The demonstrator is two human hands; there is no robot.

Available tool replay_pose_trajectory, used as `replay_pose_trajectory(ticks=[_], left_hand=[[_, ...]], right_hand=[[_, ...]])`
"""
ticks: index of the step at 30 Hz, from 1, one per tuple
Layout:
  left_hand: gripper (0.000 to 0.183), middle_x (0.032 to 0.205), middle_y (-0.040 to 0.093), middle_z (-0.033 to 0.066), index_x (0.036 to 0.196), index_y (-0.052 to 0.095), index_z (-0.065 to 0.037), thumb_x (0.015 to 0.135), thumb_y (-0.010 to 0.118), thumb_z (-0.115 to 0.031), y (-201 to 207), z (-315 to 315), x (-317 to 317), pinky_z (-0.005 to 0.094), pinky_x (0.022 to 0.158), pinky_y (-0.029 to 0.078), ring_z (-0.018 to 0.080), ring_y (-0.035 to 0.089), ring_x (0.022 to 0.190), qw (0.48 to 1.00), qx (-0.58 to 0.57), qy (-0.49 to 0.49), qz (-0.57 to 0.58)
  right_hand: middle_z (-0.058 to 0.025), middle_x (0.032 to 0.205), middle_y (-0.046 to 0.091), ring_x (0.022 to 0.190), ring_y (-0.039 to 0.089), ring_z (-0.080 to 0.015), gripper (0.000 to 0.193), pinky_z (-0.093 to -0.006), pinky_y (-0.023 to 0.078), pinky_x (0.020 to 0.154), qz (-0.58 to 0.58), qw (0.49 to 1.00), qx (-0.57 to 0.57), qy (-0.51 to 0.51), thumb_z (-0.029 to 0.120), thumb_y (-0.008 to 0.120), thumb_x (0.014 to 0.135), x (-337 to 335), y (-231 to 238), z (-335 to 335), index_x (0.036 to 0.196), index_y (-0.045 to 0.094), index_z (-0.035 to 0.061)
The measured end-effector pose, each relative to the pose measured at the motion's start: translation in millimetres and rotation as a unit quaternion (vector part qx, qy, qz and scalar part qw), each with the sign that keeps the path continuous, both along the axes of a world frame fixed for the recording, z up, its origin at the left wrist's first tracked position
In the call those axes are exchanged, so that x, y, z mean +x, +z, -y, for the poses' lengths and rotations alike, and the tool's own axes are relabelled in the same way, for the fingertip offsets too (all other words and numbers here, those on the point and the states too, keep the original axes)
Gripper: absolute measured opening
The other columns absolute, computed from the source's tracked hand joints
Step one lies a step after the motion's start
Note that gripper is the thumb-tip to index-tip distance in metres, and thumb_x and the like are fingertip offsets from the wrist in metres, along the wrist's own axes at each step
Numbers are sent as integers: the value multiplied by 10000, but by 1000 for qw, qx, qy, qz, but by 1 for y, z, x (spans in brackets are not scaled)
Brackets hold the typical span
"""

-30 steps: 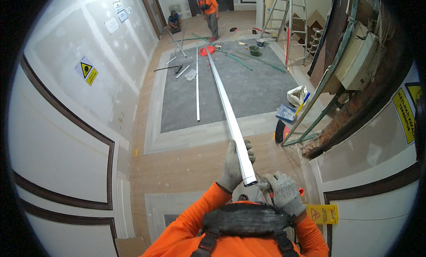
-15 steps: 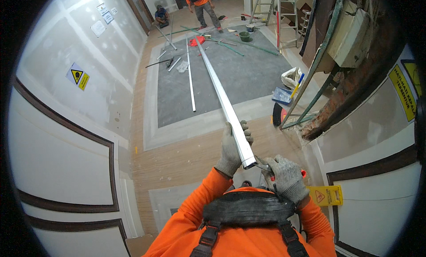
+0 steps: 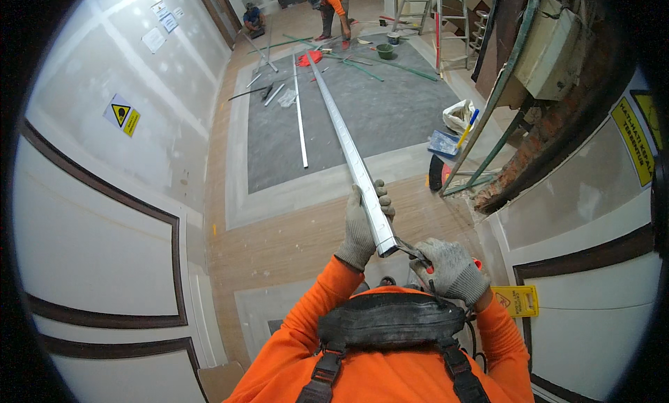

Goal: The person marks a metal strip with a marker and ruler, then uses tin snips to cut the strip into smaller pieces. The person sits on the floor while cutting and later stands to continue cutting a longer piece of the metal strip.

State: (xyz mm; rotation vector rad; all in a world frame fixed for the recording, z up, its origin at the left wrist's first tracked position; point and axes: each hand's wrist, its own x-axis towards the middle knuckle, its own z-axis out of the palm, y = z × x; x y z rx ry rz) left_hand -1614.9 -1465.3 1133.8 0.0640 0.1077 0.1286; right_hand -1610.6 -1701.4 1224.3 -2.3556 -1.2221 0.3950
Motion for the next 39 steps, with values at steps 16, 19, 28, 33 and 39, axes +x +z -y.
replay_pose_trajectory(ticks=[16,19,28,33,39], left_hand=[[569,920,501,2,1318,455,0,1117,409,-530,-8,-3,-9,240,636,504,79,486,710,999,-28,16,-1],[570,908,500,1,1301,464,-2,1117,403,-538,-11,-3,-11,235,622,499,77,479,690,999,-28,19,-3],[562,879,497,-6,1263,501,3,1121,392,-530,-15,-4,-12,236,599,494,77,481,665,1000,10,20,-11],[569,887,494,-6,1275,492,12,1121,393,-527,-15,-5,-16,240,611,492,79,476,675,999,22,20,-17],[586,927,508,11,1327,469,24,1118,410,-520,-22,-6,-15,257,635,498,88,480,706,999,23,20,-18]], right_hand=[[-193,909,695,884,702,-388,324,-483,539,796,-76,988,-60,118,383,643,964,24,15,-12,998,662,61],[-196,882,694,856,702,-391,319,-483,538,784,-97,985,-63,127,376,638,964,28,11,-14,986,661,59],[-190,898,693,871,696,-389,266,-483,530,787,-89,985,-59,135,327,655,934,27,14,-15,978,661,65],[-190,915,695,888,697,-394,281,-489,529,795,-93,983,-57,145,341,650,933,28,11,-15,995,658,67],[-194,946,701,918,701,-391,301,-488,533,809,-74,984,-69,148,356,645,943,27,9,-15,1028,662,68]])
